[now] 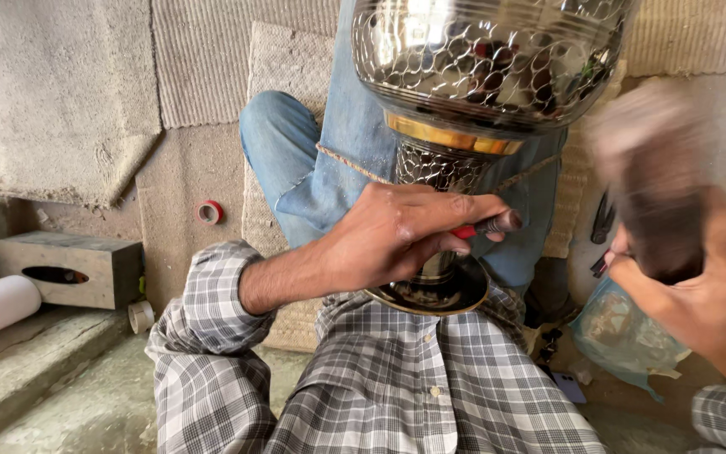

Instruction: The person sits on the floor with a large ornate brass urn on their lap. They hammer a punch against the metal with a wooden mallet, mark guide lines around the base with a compass-like tool, wipe the surface with a cloth, and resume hammering around the vessel's base.

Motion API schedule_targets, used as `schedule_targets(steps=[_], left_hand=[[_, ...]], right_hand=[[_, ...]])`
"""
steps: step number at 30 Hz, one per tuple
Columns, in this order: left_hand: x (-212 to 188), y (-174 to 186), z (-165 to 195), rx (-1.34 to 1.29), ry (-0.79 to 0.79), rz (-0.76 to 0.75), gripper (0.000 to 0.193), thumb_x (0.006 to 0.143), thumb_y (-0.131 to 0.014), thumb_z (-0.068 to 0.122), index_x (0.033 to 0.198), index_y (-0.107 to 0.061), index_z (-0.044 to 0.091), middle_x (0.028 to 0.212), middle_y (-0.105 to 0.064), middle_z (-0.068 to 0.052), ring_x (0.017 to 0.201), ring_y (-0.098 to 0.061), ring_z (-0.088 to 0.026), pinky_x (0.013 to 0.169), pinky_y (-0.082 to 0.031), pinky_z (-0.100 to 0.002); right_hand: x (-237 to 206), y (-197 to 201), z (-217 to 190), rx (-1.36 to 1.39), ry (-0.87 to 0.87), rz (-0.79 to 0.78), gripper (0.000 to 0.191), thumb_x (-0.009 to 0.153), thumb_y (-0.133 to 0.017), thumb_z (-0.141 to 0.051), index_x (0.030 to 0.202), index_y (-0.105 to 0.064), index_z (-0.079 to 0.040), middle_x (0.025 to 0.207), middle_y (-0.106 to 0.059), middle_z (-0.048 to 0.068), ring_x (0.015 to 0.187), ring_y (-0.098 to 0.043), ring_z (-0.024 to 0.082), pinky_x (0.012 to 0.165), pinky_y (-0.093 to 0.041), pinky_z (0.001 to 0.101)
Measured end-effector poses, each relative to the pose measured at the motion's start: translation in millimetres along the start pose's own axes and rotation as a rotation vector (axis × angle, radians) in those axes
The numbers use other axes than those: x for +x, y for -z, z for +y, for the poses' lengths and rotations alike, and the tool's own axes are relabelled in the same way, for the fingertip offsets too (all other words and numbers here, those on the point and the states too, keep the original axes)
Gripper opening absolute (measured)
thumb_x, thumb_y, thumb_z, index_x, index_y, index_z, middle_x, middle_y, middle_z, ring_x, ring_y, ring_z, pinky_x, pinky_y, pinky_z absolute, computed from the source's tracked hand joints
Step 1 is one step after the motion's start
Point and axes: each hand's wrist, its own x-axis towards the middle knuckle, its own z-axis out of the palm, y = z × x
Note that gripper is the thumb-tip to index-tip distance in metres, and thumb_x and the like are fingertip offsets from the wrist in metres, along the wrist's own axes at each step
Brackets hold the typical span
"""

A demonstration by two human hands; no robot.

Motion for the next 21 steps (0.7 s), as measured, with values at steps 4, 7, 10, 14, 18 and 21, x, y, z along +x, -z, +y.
schedule_targets(steps=[4, 7, 10, 14, 18, 21], left_hand=[[0, 3, -3, 0.02, -0.02, -0.035, 0.047, 0.103, -0.072, 0.012, 0.147, -0.058, 0.015, 0.125, -0.075, 0.002, 0.101, -0.077, -0.016, 0.084, -0.065, -0.032], [0, 4, -5, 0.008, -0.003, -0.074, 0.046, 0.102, -0.071, 0.013, 0.146, -0.058, 0.016, 0.126, -0.075, 0.001, 0.099, -0.077, -0.016, 0.075, -0.064, -0.03], [4, 6, -7, 0.043, -0.05, -0.08, 0.046, 0.103, -0.071, 0.015, 0.147, -0.057, 0.016, 0.125, -0.074, -0.001, 0.098, -0.077, -0.015, 0.071, -0.064, -0.03], [6, 9, -3, -0.003, 0.142, -0.217, 0.047, 0.102, -0.068, 0.014, 0.147, -0.057, 0.022, 0.122, -0.076, 0.003, 0.079, -0.078, -0.01, 0.06, -0.06, -0.028], [8, 13, -2, -0.078, 0.046, -0.238, 0.054, 0.104, -0.067, 0.005, 0.152, -0.051, 0.023, 0.136, -0.073, 0.002, 0.099, -0.08, -0.008, 0.064, -0.06, -0.022], [9, 14, -5, -0.085, -0.014, -0.271, 0.072, 0.089, -0.068, -0.004, 0.153, -0.048, 0.022, 0.137, -0.074, 0.003, 0.1, -0.079, -0.009, 0.07, -0.065, -0.022]], right_hand=[[-14, -11, 10, 0.035, 0.101, 0.057, 0.085, 0.085, -0.083, -0.009, 0.158, -0.038, -0.002, 0.108, -0.073, 0.022, 0.09, -0.074, 0.024, 0.078, -0.06, 0.0315], [-26, -19, 11, 0.02, -0.116, -0.011, 0.063, 0.085, -0.08, -0.005, 0.139, -0.049, -0.014, 0.094, -0.075, 0.016, 0.078, -0.075, 0.02, 0.072, -0.06, 0.0316], [-33, -23, 11, 0.057, -0.058, 0.057, 0.07, 0.083, -0.08, -0.006, 0.145, -0.048, -0.007, 0.098, -0.072, 0.015, 0.08, -0.073, 0.02, 0.073, -0.058, 0.0326], [-44, -29, 14, 0.089, -0.06, 0.083, 0.045, 0.087, -0.078, -0.005, 0.124, -0.053, -0.013, 0.095, -0.072, 0.012, 0.079, -0.073, 0.019, 0.072, -0.057, 0.0317], [-55, -34, 24, 0.124, 0.012, 0.128, 0.06, 0.084, -0.08, -0.006, 0.134, -0.048, -0.003, 0.1, -0.068, 0.018, 0.083, -0.068, 0.024, 0.07, -0.055, 0.0329], [-68, -39, 28, 0.215, -0.081, 0.123, 0.048, 0.097, -0.08, -0.004, 0.132, -0.05, -0.017, 0.097, -0.067, 0.014, 0.083, -0.067, 0.023, 0.071, -0.055, 0.0301]])
